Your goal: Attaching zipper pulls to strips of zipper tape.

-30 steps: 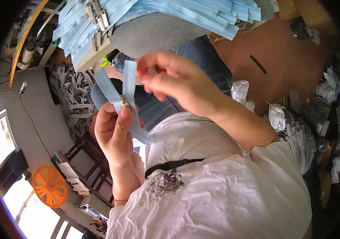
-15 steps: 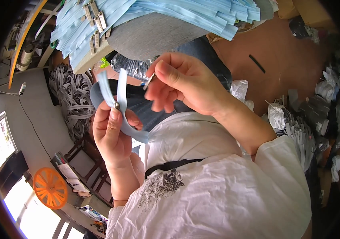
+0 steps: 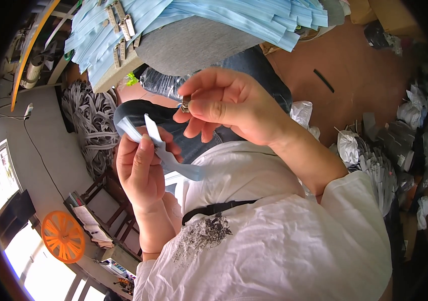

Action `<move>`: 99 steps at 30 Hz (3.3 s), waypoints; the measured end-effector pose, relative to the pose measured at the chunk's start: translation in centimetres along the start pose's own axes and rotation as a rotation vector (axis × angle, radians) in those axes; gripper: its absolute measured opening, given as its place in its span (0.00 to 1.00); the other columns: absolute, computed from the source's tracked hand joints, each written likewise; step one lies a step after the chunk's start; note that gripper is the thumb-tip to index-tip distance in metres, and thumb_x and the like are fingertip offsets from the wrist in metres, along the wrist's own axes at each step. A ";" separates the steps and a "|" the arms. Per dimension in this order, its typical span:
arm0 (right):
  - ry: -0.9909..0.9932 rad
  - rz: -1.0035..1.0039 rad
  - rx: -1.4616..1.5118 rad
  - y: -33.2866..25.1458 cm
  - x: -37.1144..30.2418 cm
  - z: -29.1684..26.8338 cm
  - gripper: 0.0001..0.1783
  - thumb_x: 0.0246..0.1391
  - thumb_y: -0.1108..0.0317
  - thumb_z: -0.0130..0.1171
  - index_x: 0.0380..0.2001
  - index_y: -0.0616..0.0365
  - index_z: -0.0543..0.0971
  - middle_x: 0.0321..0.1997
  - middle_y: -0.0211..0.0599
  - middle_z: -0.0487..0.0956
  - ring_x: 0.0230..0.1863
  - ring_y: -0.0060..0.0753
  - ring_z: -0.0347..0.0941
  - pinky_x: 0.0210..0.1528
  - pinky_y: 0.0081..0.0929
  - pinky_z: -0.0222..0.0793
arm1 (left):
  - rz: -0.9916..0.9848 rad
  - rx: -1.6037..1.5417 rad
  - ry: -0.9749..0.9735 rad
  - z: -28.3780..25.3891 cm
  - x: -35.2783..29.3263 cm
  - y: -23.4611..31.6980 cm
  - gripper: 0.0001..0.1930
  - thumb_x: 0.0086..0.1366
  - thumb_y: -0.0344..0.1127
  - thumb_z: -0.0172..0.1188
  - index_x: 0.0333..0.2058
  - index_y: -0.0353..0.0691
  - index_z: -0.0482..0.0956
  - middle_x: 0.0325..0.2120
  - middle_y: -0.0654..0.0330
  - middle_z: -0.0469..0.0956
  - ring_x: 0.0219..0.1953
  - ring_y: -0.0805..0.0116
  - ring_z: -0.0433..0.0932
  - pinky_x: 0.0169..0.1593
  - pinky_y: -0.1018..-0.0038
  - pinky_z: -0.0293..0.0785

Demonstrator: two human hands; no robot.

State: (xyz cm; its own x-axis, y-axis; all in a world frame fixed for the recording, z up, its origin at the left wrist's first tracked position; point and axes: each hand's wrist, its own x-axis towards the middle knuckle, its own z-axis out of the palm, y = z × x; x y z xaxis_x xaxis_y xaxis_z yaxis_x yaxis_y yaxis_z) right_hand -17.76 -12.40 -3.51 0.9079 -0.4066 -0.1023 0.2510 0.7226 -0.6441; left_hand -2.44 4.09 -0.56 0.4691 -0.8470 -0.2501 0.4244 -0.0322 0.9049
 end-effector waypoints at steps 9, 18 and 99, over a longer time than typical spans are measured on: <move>-0.050 -0.013 -0.156 0.0 0.0 0.0 0.15 0.62 0.73 0.61 0.51 0.60 0.73 0.41 0.47 0.83 0.37 0.35 0.83 0.33 0.29 0.80 | 0.059 0.053 -0.068 -0.3 -0.1 -0.1 0.18 0.74 0.33 0.51 0.58 0.30 0.68 0.30 0.54 0.77 0.24 0.68 0.76 0.29 0.73 0.78; -0.033 0.020 -0.131 -0.7 0.0 0.6 0.11 0.57 0.76 0.65 0.40 0.58 0.73 0.40 0.53 0.82 0.31 0.35 0.82 0.28 0.29 0.80 | 0.073 0.125 -0.051 0.2 -0.2 0.3 0.11 0.75 0.34 0.52 0.43 0.28 0.75 0.32 0.52 0.78 0.27 0.69 0.76 0.32 0.74 0.76; -0.039 -0.260 -0.636 0.5 -0.1 0.7 0.15 0.48 0.72 0.76 0.35 0.65 0.80 0.36 0.38 0.80 0.36 0.23 0.75 0.36 0.19 0.73 | 0.189 0.547 -0.083 2.4 -0.5 -0.1 0.07 0.68 0.25 0.60 0.43 0.31 0.79 0.27 0.57 0.80 0.29 0.70 0.78 0.33 0.76 0.73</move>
State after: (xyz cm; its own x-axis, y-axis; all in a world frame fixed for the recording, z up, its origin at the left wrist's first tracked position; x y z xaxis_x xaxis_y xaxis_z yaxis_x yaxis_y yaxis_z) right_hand -17.51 -11.57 -3.31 0.8591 -0.4936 0.1353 0.2271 0.1308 -0.9650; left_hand -4.58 3.27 0.32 0.4263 -0.9026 -0.0596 -0.1324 -0.1274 0.9830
